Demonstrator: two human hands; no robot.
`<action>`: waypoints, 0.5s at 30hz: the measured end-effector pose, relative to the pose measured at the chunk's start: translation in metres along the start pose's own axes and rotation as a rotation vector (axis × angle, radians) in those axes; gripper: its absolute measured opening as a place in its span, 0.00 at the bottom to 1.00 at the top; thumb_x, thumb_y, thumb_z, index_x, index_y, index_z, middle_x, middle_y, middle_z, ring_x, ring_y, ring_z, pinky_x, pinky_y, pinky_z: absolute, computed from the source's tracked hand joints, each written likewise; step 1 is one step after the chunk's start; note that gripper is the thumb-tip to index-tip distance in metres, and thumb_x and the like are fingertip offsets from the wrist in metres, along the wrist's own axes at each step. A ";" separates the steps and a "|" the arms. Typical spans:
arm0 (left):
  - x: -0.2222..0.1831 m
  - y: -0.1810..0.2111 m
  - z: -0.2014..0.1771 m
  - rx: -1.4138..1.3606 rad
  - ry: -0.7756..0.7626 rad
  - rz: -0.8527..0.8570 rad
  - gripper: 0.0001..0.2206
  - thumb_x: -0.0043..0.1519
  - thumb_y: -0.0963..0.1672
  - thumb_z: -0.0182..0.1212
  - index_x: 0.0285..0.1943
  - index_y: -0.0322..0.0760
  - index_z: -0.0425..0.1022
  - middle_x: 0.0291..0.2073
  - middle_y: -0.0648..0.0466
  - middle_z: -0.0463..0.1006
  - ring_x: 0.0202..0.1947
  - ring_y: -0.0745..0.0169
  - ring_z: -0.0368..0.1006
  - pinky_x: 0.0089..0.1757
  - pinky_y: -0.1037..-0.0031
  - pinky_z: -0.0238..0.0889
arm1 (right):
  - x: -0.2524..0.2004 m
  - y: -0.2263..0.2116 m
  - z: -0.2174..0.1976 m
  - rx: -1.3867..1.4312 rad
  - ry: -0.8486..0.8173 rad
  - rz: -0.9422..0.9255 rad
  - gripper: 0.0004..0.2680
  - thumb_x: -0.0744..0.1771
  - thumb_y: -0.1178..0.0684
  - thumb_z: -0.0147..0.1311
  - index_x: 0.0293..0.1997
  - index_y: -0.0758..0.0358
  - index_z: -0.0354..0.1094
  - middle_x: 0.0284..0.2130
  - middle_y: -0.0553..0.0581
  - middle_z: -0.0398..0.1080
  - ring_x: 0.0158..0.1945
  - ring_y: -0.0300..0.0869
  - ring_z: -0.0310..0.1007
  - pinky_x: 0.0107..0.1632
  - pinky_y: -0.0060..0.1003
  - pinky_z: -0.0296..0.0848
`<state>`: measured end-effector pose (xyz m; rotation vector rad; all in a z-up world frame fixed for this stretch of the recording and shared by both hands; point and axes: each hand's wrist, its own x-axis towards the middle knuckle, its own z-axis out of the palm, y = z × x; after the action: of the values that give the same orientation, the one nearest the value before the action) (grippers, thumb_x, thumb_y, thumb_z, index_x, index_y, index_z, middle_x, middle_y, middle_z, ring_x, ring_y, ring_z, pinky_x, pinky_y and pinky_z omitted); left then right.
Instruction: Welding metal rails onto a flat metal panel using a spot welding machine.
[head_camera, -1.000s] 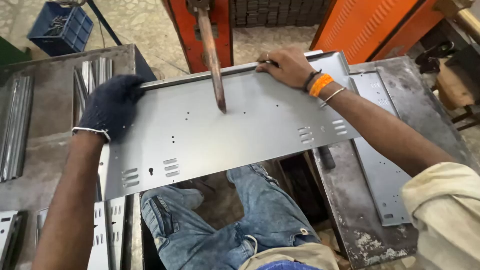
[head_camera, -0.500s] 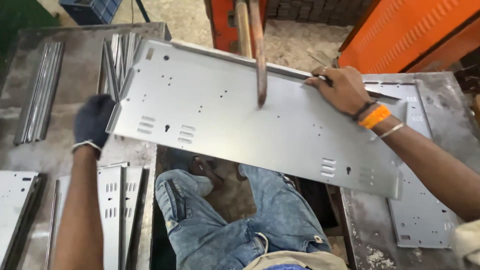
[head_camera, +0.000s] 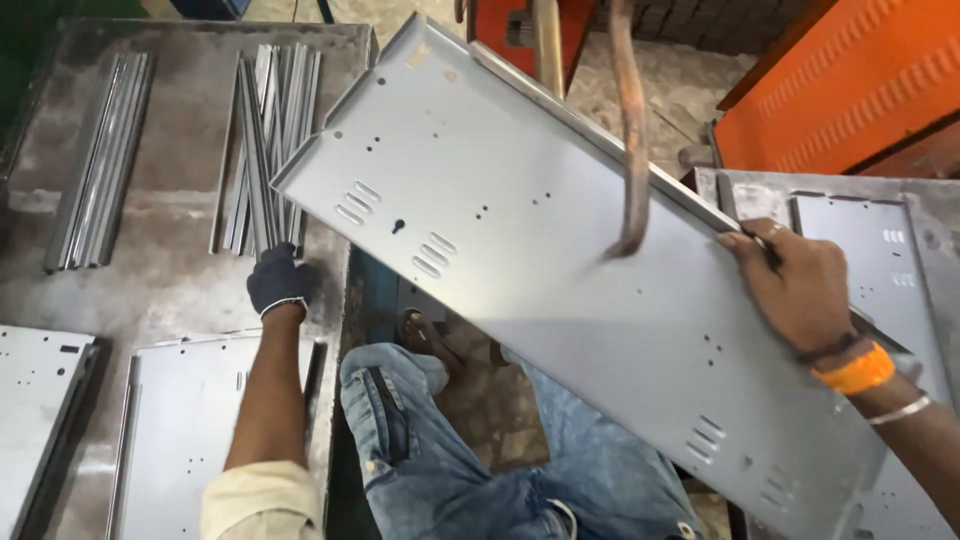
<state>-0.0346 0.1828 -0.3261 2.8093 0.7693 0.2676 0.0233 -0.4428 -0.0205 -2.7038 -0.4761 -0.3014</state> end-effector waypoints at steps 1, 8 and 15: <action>0.010 0.002 0.003 -0.001 -0.001 -0.001 0.13 0.58 0.47 0.65 0.51 0.46 0.80 0.47 0.43 0.80 0.48 0.41 0.77 0.46 0.54 0.69 | -0.001 0.001 0.002 -0.001 -0.001 0.000 0.10 0.72 0.49 0.55 0.48 0.65 0.76 0.18 0.66 0.67 0.18 0.54 0.69 0.28 0.45 0.65; 0.062 0.002 0.045 0.203 0.054 -0.118 0.09 0.60 0.48 0.64 0.41 0.41 0.80 0.38 0.44 0.82 0.39 0.42 0.80 0.39 0.53 0.71 | -0.005 0.017 0.013 -0.071 0.063 -0.018 0.09 0.71 0.50 0.60 0.49 0.66 0.76 0.18 0.66 0.66 0.19 0.51 0.68 0.27 0.39 0.65; 0.063 0.007 0.042 0.240 -0.044 -0.179 0.07 0.62 0.45 0.62 0.40 0.40 0.83 0.36 0.43 0.84 0.38 0.42 0.82 0.38 0.57 0.74 | -0.004 0.014 0.012 -0.058 0.037 0.032 0.08 0.70 0.51 0.60 0.49 0.65 0.76 0.18 0.66 0.64 0.16 0.50 0.65 0.26 0.40 0.64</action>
<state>0.0317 0.2026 -0.3577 2.9269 1.1023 0.0876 0.0265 -0.4517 -0.0372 -2.7543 -0.4187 -0.3609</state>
